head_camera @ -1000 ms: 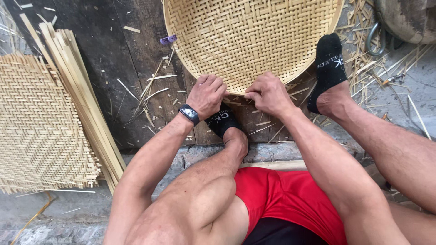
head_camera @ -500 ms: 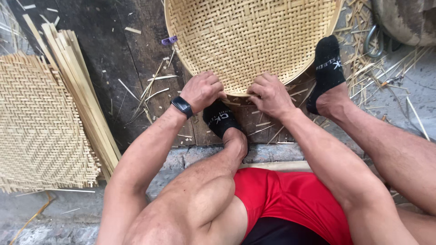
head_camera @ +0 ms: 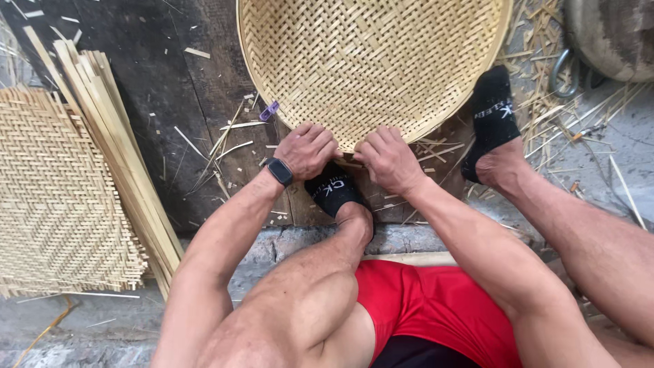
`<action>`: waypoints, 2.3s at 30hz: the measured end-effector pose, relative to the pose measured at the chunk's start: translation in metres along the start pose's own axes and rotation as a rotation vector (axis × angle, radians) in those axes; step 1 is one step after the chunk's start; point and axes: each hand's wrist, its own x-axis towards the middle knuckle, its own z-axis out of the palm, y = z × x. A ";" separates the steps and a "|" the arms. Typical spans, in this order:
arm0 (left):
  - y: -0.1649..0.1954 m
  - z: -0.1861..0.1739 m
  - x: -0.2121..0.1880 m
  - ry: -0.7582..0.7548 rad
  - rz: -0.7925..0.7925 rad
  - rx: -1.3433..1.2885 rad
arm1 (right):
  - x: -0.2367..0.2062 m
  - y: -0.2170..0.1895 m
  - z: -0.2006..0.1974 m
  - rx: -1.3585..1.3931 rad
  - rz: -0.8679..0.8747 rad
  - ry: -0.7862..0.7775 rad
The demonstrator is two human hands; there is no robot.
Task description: The person sits on the floor and attaches a circular bamboo rim to a woven bamboo basket base. They press the rim into place around the edge, rotate the basket, and use a small purple clip to hold the rim while continuing to secure it by hand.
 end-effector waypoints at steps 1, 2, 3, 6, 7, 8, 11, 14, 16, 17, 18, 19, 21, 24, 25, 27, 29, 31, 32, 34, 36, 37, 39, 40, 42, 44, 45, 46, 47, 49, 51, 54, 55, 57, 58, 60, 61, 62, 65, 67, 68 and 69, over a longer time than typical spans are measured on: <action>-0.002 -0.001 0.002 0.019 0.003 0.003 | 0.000 0.003 0.005 -0.043 -0.018 0.004; -0.003 -0.002 0.004 0.011 0.010 0.021 | -0.001 0.005 0.010 -0.081 -0.034 0.004; -0.006 -0.003 0.006 0.004 0.014 0.040 | -0.002 0.008 0.015 -0.083 -0.040 0.010; -0.012 -0.001 0.007 -0.017 0.033 0.077 | -0.004 0.016 0.027 -0.100 -0.027 0.030; -0.012 0.000 0.006 -0.024 0.032 0.087 | -0.005 0.016 0.030 -0.099 -0.013 0.027; -0.012 0.002 0.006 -0.033 0.020 0.081 | -0.005 0.017 0.033 -0.099 0.002 0.031; -0.010 0.007 0.004 -0.071 -0.018 0.062 | -0.006 0.015 0.034 -0.117 0.026 0.032; -0.008 0.006 0.006 -0.158 -0.060 0.058 | -0.004 0.011 0.029 -0.129 0.046 -0.020; -0.008 0.002 0.008 -0.255 -0.075 0.067 | -0.002 0.007 0.025 -0.179 0.005 -0.052; -0.009 -0.001 0.009 -0.190 -0.066 0.051 | -0.001 0.005 0.023 -0.204 -0.014 -0.068; -0.007 -0.005 0.008 -0.128 -0.059 0.028 | 0.000 0.001 0.024 -0.238 -0.004 -0.115; -0.006 -0.008 0.007 -0.067 -0.055 0.002 | 0.002 -0.003 0.026 -0.270 0.005 -0.166; -0.007 -0.014 0.004 0.014 -0.009 0.028 | 0.005 -0.004 0.029 -0.242 -0.011 -0.138; -0.009 -0.019 -0.002 0.012 -0.027 0.093 | 0.007 -0.003 0.032 -0.102 -0.056 0.037; -0.011 -0.018 -0.003 -0.007 -0.049 0.120 | 0.008 -0.001 0.033 -0.089 -0.059 0.043; -0.018 -0.014 -0.001 -0.010 -0.053 0.057 | 0.010 0.001 0.034 -0.080 -0.047 0.059; -0.026 -0.009 0.002 -0.011 -0.031 0.037 | 0.013 0.001 0.038 -0.084 -0.011 0.077; -0.032 -0.005 0.002 -0.015 0.012 0.049 | 0.015 0.001 0.041 -0.083 0.017 0.099; -0.034 -0.003 0.002 -0.010 0.017 0.058 | 0.015 0.000 0.043 -0.083 0.036 0.111; -0.037 -0.001 0.002 0.009 0.026 0.083 | 0.016 -0.001 0.046 -0.086 0.067 0.076; -0.036 0.000 0.002 -0.013 0.000 0.067 | 0.015 -0.003 0.046 -0.090 0.096 0.058; -0.034 0.000 0.003 -0.022 -0.013 0.061 | 0.015 -0.003 0.046 -0.089 0.105 0.052; -0.032 -0.001 0.006 -0.114 -0.079 0.014 | 0.015 -0.004 0.043 -0.080 0.121 0.035; -0.029 -0.003 0.007 -0.160 -0.112 -0.006 | 0.016 -0.005 0.040 -0.070 0.128 0.021; -0.025 -0.009 0.009 -0.271 -0.160 -0.044 | 0.018 -0.005 0.033 -0.018 0.134 0.000; -0.022 -0.017 0.011 -0.305 -0.207 -0.096 | 0.018 -0.004 0.023 0.069 0.143 -0.020; -0.020 -0.021 0.011 -0.284 -0.236 -0.126 | 0.018 -0.002 0.018 0.099 0.115 -0.023; -0.020 -0.025 0.012 -0.266 -0.265 -0.157 | 0.017 0.000 0.012 0.132 0.089 -0.026; -0.019 -0.028 0.013 -0.264 -0.285 -0.187 | 0.014 0.000 0.008 0.169 0.061 -0.032; -0.019 -0.032 0.015 -0.261 -0.320 -0.242 | 0.006 0.001 0.001 0.118 0.060 0.008; -0.015 -0.031 0.017 -0.349 -0.361 -0.253 | -0.001 0.000 0.000 0.093 0.060 0.038; -0.002 -0.023 0.017 -0.242 -0.313 -0.255 | -0.006 0.002 0.005 0.070 0.041 0.077; 0.003 -0.020 0.015 -0.175 -0.280 -0.261 | -0.006 0.003 0.007 0.060 0.042 0.081; 0.009 -0.015 0.012 -0.113 -0.259 -0.191 | -0.006 0.006 0.012 0.066 0.047 0.086; 0.010 -0.013 0.011 -0.082 -0.243 -0.157 | -0.005 0.008 0.013 0.077 0.057 0.095; 0.010 -0.010 0.010 -0.098 -0.275 -0.193 | -0.005 0.009 0.015 0.084 0.067 0.089; 0.009 -0.010 0.010 -0.105 -0.287 -0.207 | -0.004 0.009 0.015 0.072 0.070 0.083; 0.007 -0.009 0.010 -0.127 -0.303 -0.229 | -0.003 0.010 0.015 0.062 0.070 0.075; 0.003 -0.009 0.015 -0.207 -0.352 -0.287 | 0.001 0.012 0.011 0.104 0.029 -0.002; 0.001 -0.008 0.018 -0.296 -0.387 -0.317 | 0.004 0.014 0.007 0.162 0.055 -0.069; 0.000 -0.008 0.020 -0.294 -0.383 -0.335 | 0.006 0.015 0.005 0.188 0.064 -0.098; -0.001 -0.009 0.020 -0.295 -0.383 -0.354 | 0.007 0.016 0.004 0.202 0.071 -0.121</action>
